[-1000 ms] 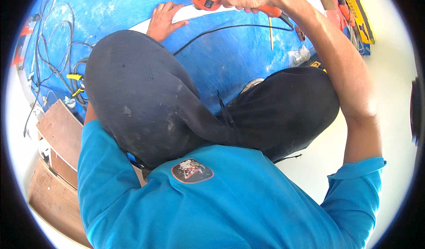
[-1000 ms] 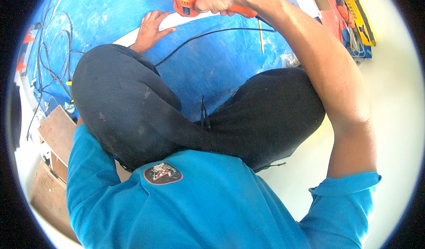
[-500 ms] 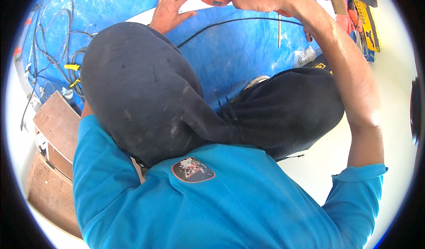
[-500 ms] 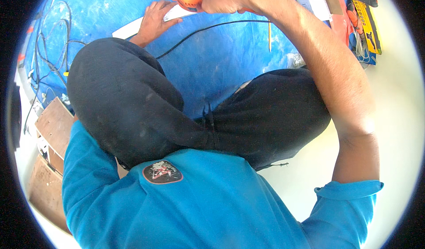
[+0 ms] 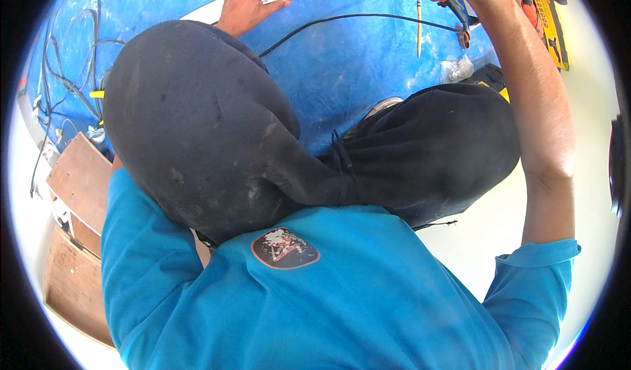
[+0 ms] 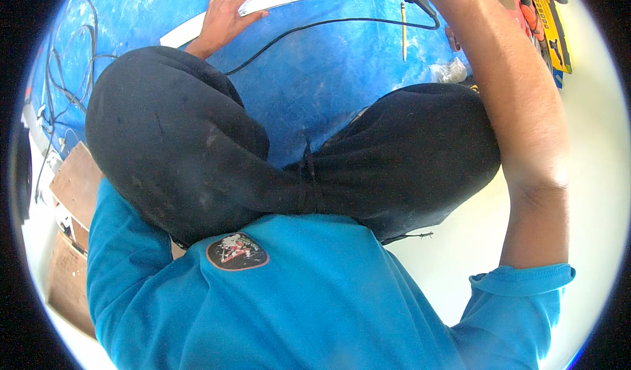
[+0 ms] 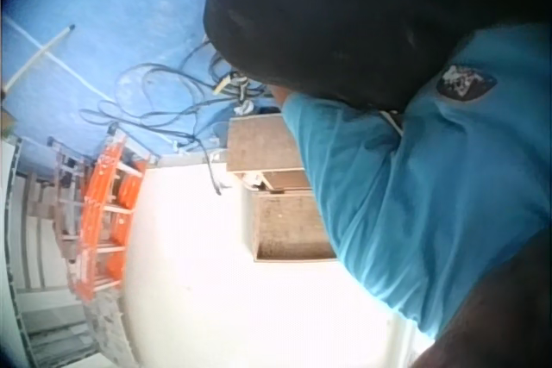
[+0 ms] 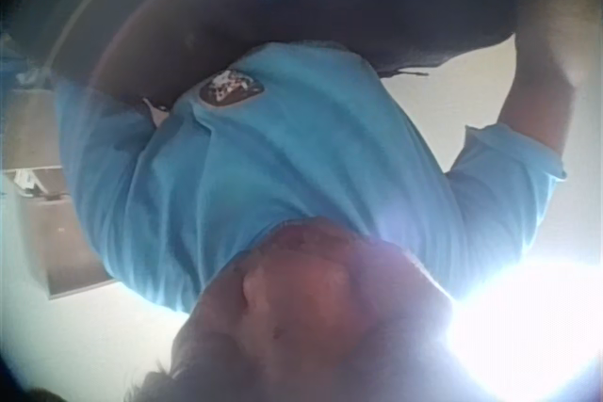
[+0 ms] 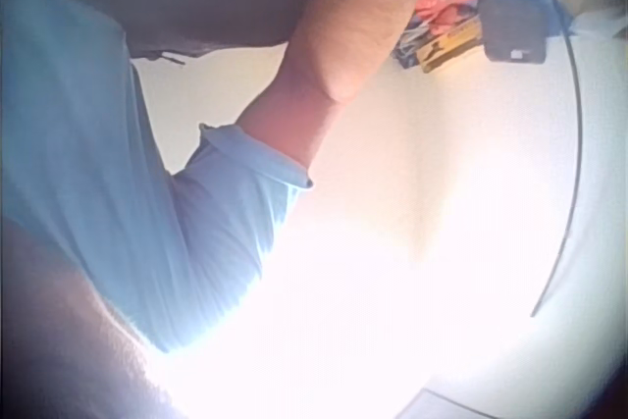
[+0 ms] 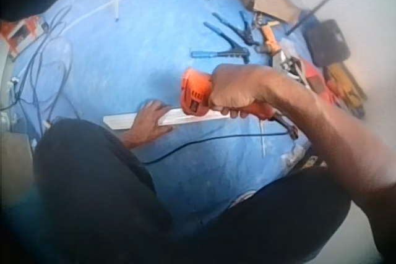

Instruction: The person sits on the floor and uses a power drill and a crimping tool to assemble a long metal profile. They drill holes into the profile, insert fasteners, and crimp them in place, repeating the process along the length of the profile.

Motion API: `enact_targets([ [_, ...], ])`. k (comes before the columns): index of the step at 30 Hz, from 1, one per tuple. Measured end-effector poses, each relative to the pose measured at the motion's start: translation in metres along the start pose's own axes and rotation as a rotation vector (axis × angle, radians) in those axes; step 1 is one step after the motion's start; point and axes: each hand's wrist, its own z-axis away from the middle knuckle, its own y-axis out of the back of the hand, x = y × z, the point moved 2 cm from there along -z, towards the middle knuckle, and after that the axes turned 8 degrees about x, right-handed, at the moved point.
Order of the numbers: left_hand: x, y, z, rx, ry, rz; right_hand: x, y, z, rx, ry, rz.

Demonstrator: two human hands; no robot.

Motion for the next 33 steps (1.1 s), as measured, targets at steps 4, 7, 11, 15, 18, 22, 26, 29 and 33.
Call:
enact_targets([
  [4,-0.001,0.003,-0.001,-0.052,0.057,0.100,0.004,0.001,0.000,-0.007,-0.077,0.019],
  [7,-0.001,0.003,-0.001,-0.068,0.076,0.113,0.000,-0.001,0.000,0.000,-0.058,0.061],
  [11,-0.002,0.001,-0.001,-0.087,0.082,0.090,-0.004,0.001,0.005,-0.001,-0.007,0.029],
  [15,-0.003,0.000,-0.001,-0.064,0.076,0.118,-0.004,0.000,0.014,-0.025,-0.004,-0.014],
  [18,-0.003,-0.002,-0.001,-0.071,0.064,0.076,-0.008,-0.010,0.014,0.066,0.051,0.030],
  [22,-0.003,-0.004,0.000,0.007,-0.002,-0.012,-0.010,-0.011,0.015,0.065,0.060,0.107],
  [26,-0.004,-0.006,0.001,0.000,-0.016,-0.020,-0.010,-0.007,0.018,0.088,0.046,0.134],
  [29,-0.004,-0.006,0.001,0.012,-0.010,-0.035,-0.012,-0.012,0.018,0.075,0.071,0.153],
  [33,-0.005,-0.005,0.003,0.000,-0.003,-0.018,-0.004,-0.013,0.017,0.068,-0.019,0.106],
])
